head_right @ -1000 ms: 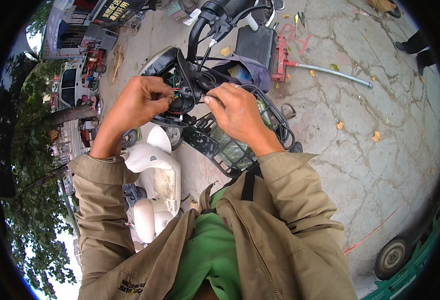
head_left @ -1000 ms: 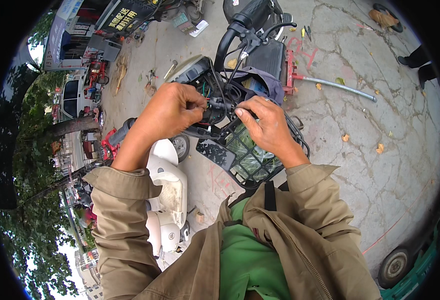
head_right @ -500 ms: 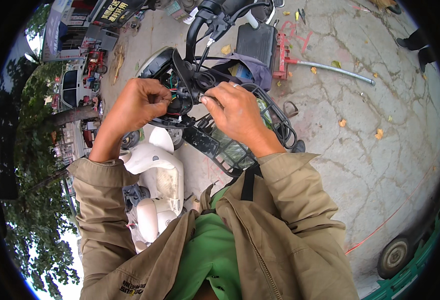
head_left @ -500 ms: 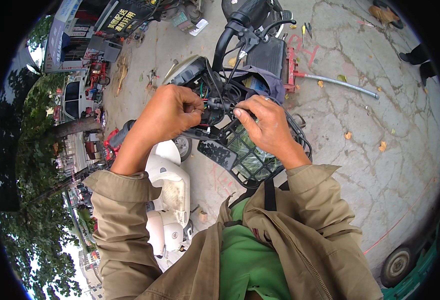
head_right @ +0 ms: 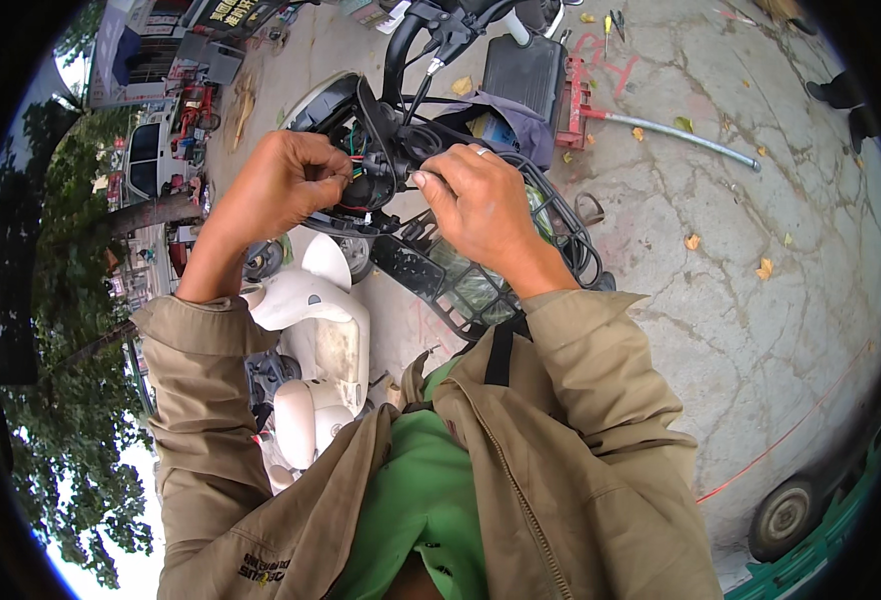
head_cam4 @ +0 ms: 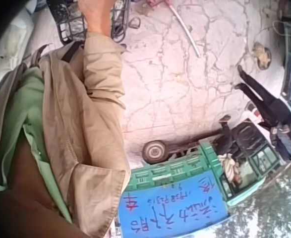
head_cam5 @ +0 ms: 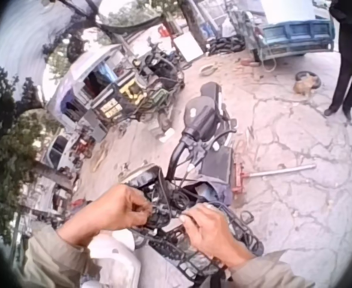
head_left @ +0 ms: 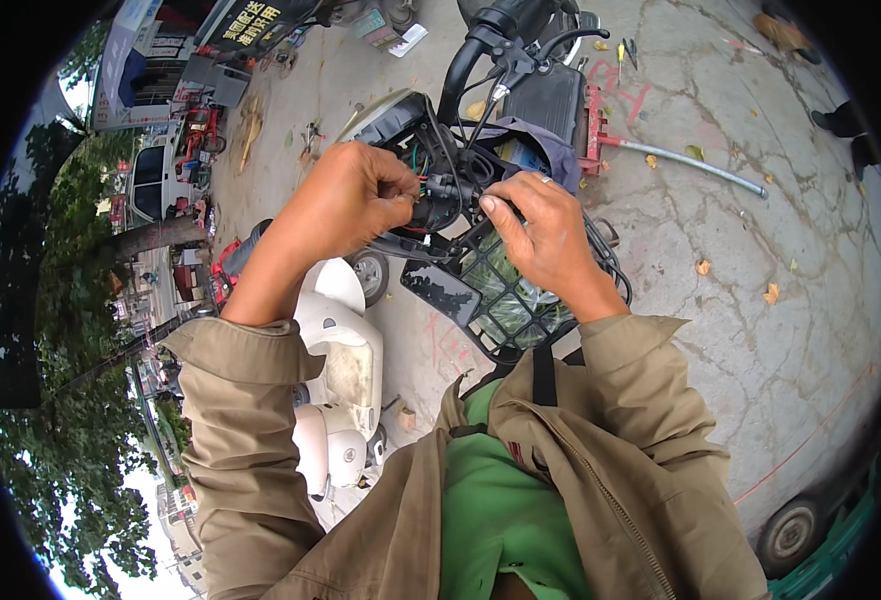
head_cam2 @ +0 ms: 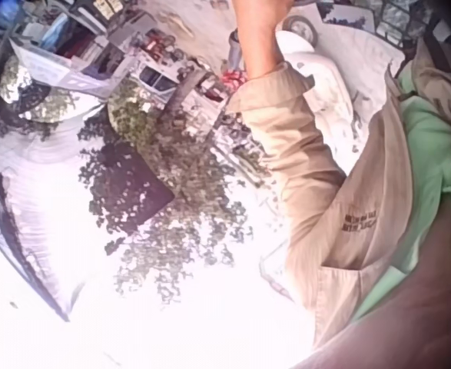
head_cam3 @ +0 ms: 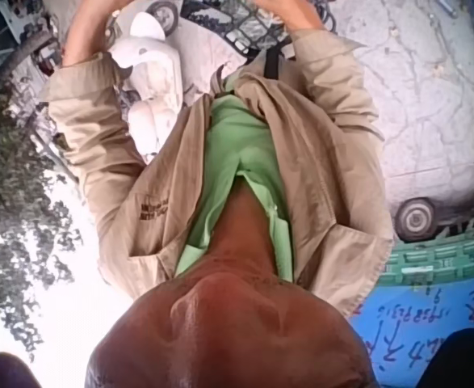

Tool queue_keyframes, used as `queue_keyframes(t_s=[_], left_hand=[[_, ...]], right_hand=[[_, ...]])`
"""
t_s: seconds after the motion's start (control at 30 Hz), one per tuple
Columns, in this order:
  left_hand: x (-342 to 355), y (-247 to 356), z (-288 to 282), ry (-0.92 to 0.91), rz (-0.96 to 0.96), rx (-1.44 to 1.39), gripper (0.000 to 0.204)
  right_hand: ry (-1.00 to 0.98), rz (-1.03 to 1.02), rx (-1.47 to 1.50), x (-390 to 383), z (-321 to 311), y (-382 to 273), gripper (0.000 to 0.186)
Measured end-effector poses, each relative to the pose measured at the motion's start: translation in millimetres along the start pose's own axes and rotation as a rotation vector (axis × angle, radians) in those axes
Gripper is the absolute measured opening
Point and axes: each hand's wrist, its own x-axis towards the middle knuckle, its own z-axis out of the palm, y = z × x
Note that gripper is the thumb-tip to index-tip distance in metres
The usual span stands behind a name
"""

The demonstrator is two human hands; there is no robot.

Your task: The person repairs the electrical wiring on an electric scooter's handlebar area. They strip wire ends, twist connections, and wrap them with electrical tape. The work is performed by hand without visible tools.

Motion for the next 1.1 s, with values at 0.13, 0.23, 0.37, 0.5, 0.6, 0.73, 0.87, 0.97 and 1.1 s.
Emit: queue_keyframes(t_s=[0.13,0.23,0.37,0.5,0.6,0.73,0.87,0.97,1.1], left_hand=[[4,5,-4,-0.042,-0.005,0.027,0.011],[5,6,-6,-0.070,-0.007,0.056,0.006],[10,3,-7,-0.068,0.013,0.046,0.005],[14,-1,-7,-0.058,0.047,0.001,0.015],[15,3,-7,-0.061,0.042,0.006,0.014],[19,-11,-9,-0.115,0.062,-0.026,0.012],[24,-13,-7,-0.111,0.083,-0.117,0.011],[26,-5,-16,-0.128,0.017,-0.092,0.010],[41,1,-24,-0.143,-0.023,-0.067,0.015]], right_hand=[[0.025,0.007,-0.003,0,3,0,0.017],[0.045,0.011,-0.014,0,6,0,0.018],[0.081,0.053,0.005,0,11,2,0.019],[0.113,0.077,0.029,-1,14,0,0.020],[0.114,0.089,0.018,-2,14,3,0.022],[0.011,0.311,0.238,-10,13,3,0.042],[-0.151,0.627,0.579,-6,7,11,0.057],[-0.124,0.789,0.750,4,5,2,0.050],[-0.050,0.916,0.795,16,3,2,0.039]])
